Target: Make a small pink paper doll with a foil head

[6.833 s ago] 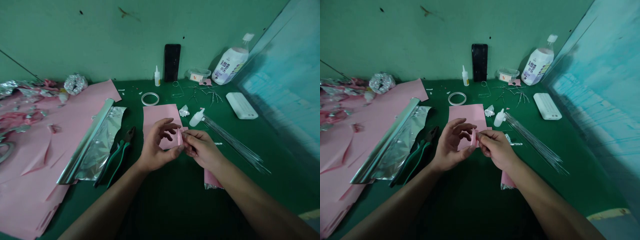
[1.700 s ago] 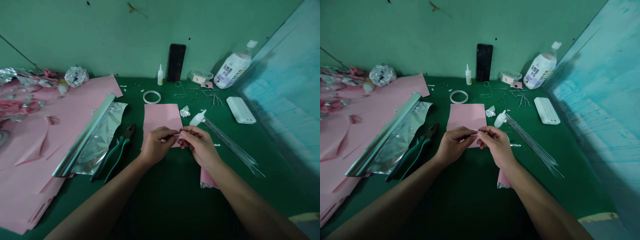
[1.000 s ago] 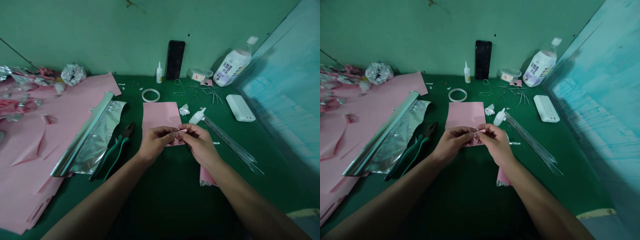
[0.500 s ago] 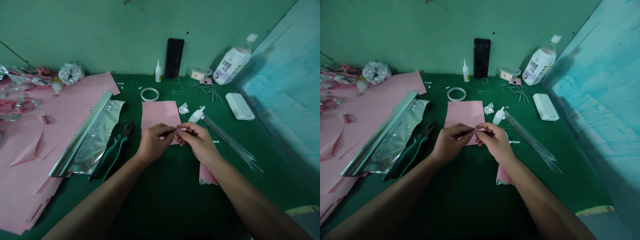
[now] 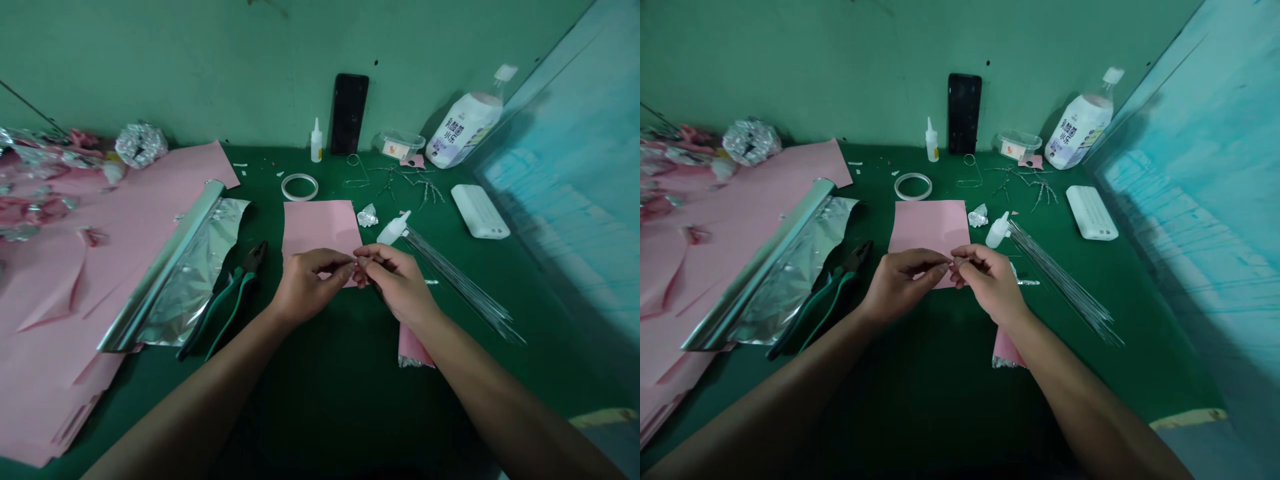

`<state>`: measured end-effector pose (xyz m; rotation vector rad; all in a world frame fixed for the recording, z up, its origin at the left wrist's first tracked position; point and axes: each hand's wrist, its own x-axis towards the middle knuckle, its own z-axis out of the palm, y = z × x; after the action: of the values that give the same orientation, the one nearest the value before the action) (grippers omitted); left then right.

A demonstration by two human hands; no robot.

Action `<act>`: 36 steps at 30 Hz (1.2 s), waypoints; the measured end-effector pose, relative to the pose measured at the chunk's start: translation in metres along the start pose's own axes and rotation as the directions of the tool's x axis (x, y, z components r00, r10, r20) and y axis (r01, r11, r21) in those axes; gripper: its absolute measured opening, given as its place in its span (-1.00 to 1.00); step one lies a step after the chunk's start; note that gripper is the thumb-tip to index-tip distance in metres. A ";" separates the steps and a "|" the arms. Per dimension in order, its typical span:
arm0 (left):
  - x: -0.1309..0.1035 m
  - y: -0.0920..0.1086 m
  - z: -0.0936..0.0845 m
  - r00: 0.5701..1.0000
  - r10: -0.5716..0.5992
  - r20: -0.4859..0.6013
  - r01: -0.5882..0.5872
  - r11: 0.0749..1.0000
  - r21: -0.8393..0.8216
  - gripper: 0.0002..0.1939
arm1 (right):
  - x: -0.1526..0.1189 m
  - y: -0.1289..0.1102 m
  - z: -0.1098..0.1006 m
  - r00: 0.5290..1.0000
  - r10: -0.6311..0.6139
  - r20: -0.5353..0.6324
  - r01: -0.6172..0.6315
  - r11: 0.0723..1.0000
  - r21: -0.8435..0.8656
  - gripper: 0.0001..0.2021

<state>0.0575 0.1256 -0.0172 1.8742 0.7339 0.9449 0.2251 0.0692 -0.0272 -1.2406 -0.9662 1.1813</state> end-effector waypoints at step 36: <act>0.003 0.002 0.003 0.938 -0.341 0.054 0.297 0.718 -0.629 -0.72 | -0.008 -0.015 -0.003 0.790 -0.599 0.132 0.515 0.530 -0.674 -0.86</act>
<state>0.0622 0.1261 -0.0154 1.0804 0.6454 0.8850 0.2287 0.0613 -0.0119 -1.3663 -1.6499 0.1951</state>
